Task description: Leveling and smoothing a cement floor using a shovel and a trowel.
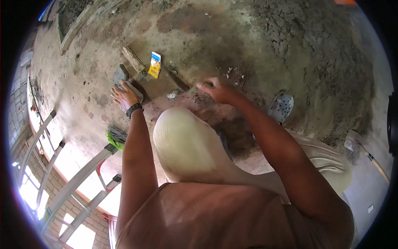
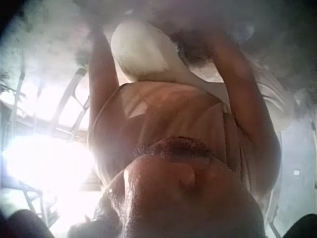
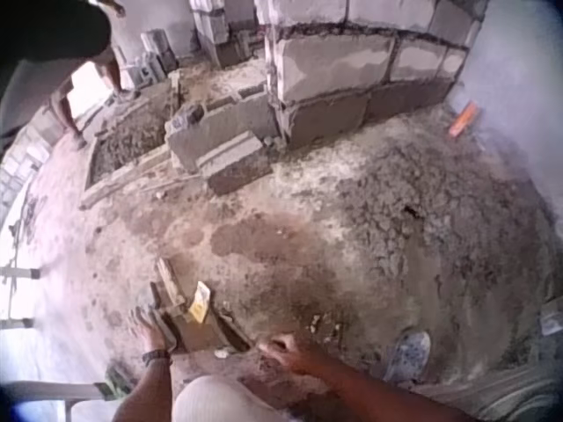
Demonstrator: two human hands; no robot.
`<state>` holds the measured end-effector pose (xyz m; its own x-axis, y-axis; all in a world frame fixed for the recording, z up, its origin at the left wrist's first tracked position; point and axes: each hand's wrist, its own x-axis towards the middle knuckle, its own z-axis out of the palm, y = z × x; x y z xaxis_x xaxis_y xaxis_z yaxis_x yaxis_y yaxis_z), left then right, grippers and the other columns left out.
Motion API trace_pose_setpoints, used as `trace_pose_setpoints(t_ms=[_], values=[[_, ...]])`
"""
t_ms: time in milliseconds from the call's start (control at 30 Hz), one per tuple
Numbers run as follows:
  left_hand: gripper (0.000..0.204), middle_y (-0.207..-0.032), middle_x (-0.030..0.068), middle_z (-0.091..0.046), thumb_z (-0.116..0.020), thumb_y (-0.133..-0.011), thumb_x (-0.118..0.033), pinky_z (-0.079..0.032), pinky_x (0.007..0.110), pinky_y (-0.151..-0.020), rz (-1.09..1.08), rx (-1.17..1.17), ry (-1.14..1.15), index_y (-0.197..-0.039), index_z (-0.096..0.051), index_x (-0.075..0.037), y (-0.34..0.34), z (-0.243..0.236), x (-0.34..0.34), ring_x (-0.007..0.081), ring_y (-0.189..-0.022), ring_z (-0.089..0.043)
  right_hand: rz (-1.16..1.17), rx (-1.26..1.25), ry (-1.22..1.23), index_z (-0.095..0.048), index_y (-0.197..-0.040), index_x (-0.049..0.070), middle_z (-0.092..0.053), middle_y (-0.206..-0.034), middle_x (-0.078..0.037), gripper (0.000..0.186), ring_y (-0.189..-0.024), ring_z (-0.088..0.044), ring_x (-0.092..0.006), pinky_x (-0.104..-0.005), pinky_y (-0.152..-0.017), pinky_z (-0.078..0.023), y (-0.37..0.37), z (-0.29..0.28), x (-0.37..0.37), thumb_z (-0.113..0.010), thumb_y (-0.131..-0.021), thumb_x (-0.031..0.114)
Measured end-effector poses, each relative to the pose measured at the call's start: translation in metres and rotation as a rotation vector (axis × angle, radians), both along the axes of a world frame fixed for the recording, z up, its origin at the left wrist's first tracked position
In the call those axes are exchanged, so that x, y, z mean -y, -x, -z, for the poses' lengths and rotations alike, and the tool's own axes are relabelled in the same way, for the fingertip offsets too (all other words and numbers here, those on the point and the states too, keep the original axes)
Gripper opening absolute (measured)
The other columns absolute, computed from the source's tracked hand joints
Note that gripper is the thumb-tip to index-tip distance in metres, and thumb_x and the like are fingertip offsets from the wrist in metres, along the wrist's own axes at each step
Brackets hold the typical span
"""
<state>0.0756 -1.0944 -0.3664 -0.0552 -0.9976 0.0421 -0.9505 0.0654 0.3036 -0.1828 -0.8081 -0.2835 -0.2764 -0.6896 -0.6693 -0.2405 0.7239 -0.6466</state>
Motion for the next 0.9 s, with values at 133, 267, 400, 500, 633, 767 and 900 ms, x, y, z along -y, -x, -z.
trace_pose_setpoints(t_ms=[133,267,400,500,633,767,900], values=[[0.07,-0.152,0.0211,-0.031,-0.037,-0.097,-0.058,-0.011,0.053,-0.117,-0.016,0.099,0.101,-0.141,-0.042,-0.005,0.003,0.015,-0.001,0.0354,-0.144,-0.022,0.289,-0.084,-0.127,-0.057,-0.129,0.002,-0.058,-0.125,-0.027,0.082,-0.116,-0.056,-0.0415,-0.047,-0.098,-0.044,0.001,0.006,-0.012,-0.047,-0.086,0.072],[0.07,-0.152,0.0203,-0.032,-0.036,-0.097,-0.058,-0.008,0.054,-0.117,0.048,0.073,0.212,-0.142,-0.041,-0.004,0.01,0.03,0.001,0.0349,-0.144,-0.022,0.205,0.032,-0.122,-0.056,-0.13,0.001,-0.053,-0.132,-0.027,0.083,-0.122,-0.052,-0.0383,-0.0427,-0.104,-0.04,-0.008,0.023,-0.01,-0.047,-0.086,0.071],[0.067,-0.15,0.019,-0.037,-0.039,-0.097,-0.056,-0.007,0.055,-0.117,0.04,-0.003,0.21,-0.14,-0.043,-0.005,0.015,0.029,0.001,0.0336,-0.143,-0.026,-0.129,-0.034,-0.055,-0.062,-0.122,0.003,-0.061,-0.12,-0.026,0.078,-0.112,-0.058,-0.0406,-0.0438,-0.096,-0.046,-0.023,0.02,0.005,-0.047,-0.087,0.071],[0.061,-0.146,0.0173,-0.042,-0.041,-0.098,-0.053,-0.008,0.056,-0.116,0.081,-0.016,0.217,-0.137,-0.047,-0.007,0.009,0.026,0.0,0.0325,-0.141,-0.031,-0.206,0.144,0.001,-0.064,-0.119,0.003,-0.062,-0.118,-0.024,0.076,-0.11,-0.06,-0.0386,-0.043,-0.095,-0.046,-0.014,0.013,-0.005,-0.047,-0.087,0.07],[0.057,-0.143,0.0156,-0.047,-0.044,-0.097,-0.052,-0.009,0.057,-0.116,0.111,-0.013,0.207,-0.134,-0.052,-0.009,0.009,0.018,0.001,0.032,-0.138,-0.036,0.072,0.369,-0.22,-0.064,-0.121,0.006,-0.063,-0.116,-0.022,0.078,-0.112,-0.059,-0.0361,-0.0439,-0.096,-0.044,0.018,-0.007,-0.009,-0.044,-0.087,0.073],[0.055,-0.142,0.0146,-0.049,-0.045,-0.096,-0.05,-0.009,0.057,-0.115,0.153,0.121,0.293,-0.132,-0.054,-0.009,0.012,0.015,0.006,0.0321,-0.137,-0.038,0.236,0.031,-0.14,-0.063,-0.122,0.006,-0.062,-0.116,-0.024,0.079,-0.114,-0.059,-0.0368,-0.0455,-0.096,-0.044,0.005,0.008,0.022,-0.043,-0.086,0.074],[0.05,-0.141,0.0131,-0.05,-0.044,-0.098,-0.046,-0.009,0.056,-0.115,0.185,0.064,0.296,-0.131,-0.054,-0.009,0.035,0.027,0.004,0.0309,-0.136,-0.04,0.121,0.117,-0.044,-0.061,-0.124,0.005,-0.062,-0.113,-0.025,0.078,-0.11,-0.06,-0.0363,-0.0452,-0.093,-0.046,-0.002,0.041,0.071,-0.044,-0.088,0.072]])
